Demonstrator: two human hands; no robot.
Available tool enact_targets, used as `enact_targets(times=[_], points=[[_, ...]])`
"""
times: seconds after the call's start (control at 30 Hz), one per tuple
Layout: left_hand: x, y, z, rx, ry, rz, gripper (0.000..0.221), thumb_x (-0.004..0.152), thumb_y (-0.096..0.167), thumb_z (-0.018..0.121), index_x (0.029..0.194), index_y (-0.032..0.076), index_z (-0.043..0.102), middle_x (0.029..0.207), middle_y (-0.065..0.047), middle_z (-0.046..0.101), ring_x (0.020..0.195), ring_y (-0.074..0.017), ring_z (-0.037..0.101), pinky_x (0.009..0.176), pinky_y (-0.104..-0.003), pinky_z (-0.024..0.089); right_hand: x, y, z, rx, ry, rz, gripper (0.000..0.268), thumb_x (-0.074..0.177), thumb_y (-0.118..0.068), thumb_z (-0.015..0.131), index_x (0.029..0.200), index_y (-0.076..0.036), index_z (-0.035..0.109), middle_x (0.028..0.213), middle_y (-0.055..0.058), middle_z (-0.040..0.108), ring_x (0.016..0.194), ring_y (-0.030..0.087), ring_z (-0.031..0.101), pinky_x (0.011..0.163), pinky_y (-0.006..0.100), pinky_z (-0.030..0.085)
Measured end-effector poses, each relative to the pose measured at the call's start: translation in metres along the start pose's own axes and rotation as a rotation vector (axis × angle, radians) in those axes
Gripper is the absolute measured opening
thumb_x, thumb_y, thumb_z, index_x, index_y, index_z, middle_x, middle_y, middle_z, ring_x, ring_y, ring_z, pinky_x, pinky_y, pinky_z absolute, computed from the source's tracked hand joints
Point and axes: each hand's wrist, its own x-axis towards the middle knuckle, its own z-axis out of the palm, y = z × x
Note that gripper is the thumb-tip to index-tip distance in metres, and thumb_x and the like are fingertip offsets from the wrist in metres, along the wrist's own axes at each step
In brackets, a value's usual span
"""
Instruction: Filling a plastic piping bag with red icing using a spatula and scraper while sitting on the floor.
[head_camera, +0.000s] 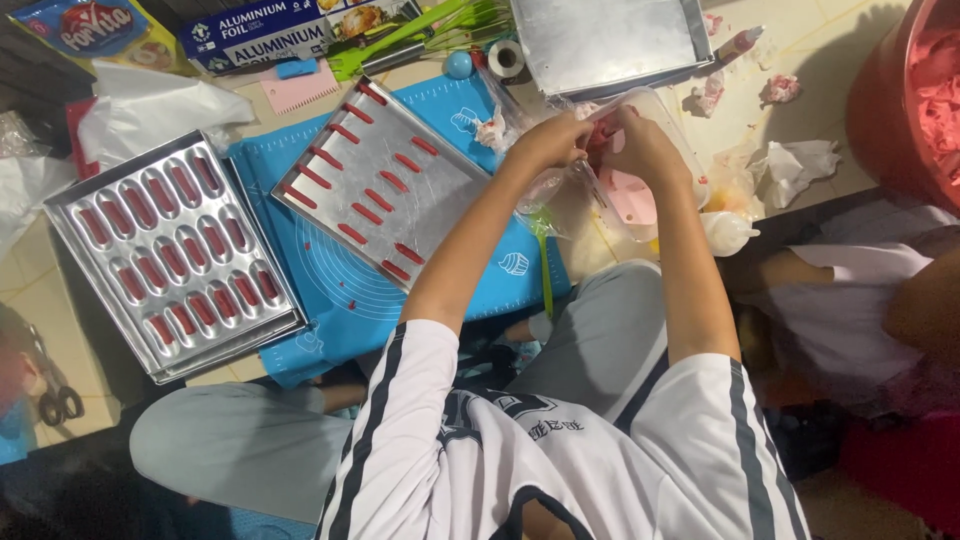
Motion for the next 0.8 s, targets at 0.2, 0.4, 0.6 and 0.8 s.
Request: enact_targets(times=[0.2,0.4,0.6,0.8], points=[[0.000,0.000,-0.001,-0.002,-0.007,-0.004,0.017,0.088,0.033,0.076,0.091,0.021,0.066,0.101,-0.015,0.060,0.105,-0.0379,0.069,0.092,-0.044,0.055,0.024,0.026,0.024,-0.031,-0.039,0.031,0.035,0.077,-0.028,0.071,0.112,-0.023,0.073,0.113,0.013,0.073,0.110,0.043,0.067,0.098,0.048,0.051],[0.008,-0.010,0.010,0.016,-0.001,-0.009,0.015,0.089,0.032,0.075,0.096,0.022,0.066,0.102,-0.014,0.061,0.105,-0.0357,0.069,0.092,-0.043,0.055,0.013,-0.001,0.003,-0.174,-0.086,-0.061,0.030,0.080,-0.030,0.073,0.108,-0.020,0.074,0.106,0.007,0.077,0.103,0.036,0.072,0.096,0.045,0.054],[0.006,-0.007,0.007,0.029,-0.010,-0.012,0.016,0.090,0.027,0.071,0.103,0.020,0.066,0.107,-0.017,0.062,0.109,-0.0376,0.068,0.095,-0.045,0.055,0.010,-0.004,-0.001,-0.245,-0.075,-0.088,0.029,0.082,-0.025,0.074,0.108,-0.015,0.073,0.102,0.014,0.076,0.100,0.039,0.072,0.092,0.049,0.056],[0.012,-0.014,0.017,-0.005,0.003,-0.004,0.018,0.088,0.026,0.070,0.105,0.021,0.067,0.105,-0.018,0.061,0.106,-0.0382,0.069,0.095,-0.046,0.054,-0.019,-0.027,-0.036,-0.085,0.044,-0.136,0.028,0.092,-0.035,0.075,0.107,-0.012,0.072,0.101,0.019,0.075,0.095,0.046,0.070,0.086,0.054,0.055]])
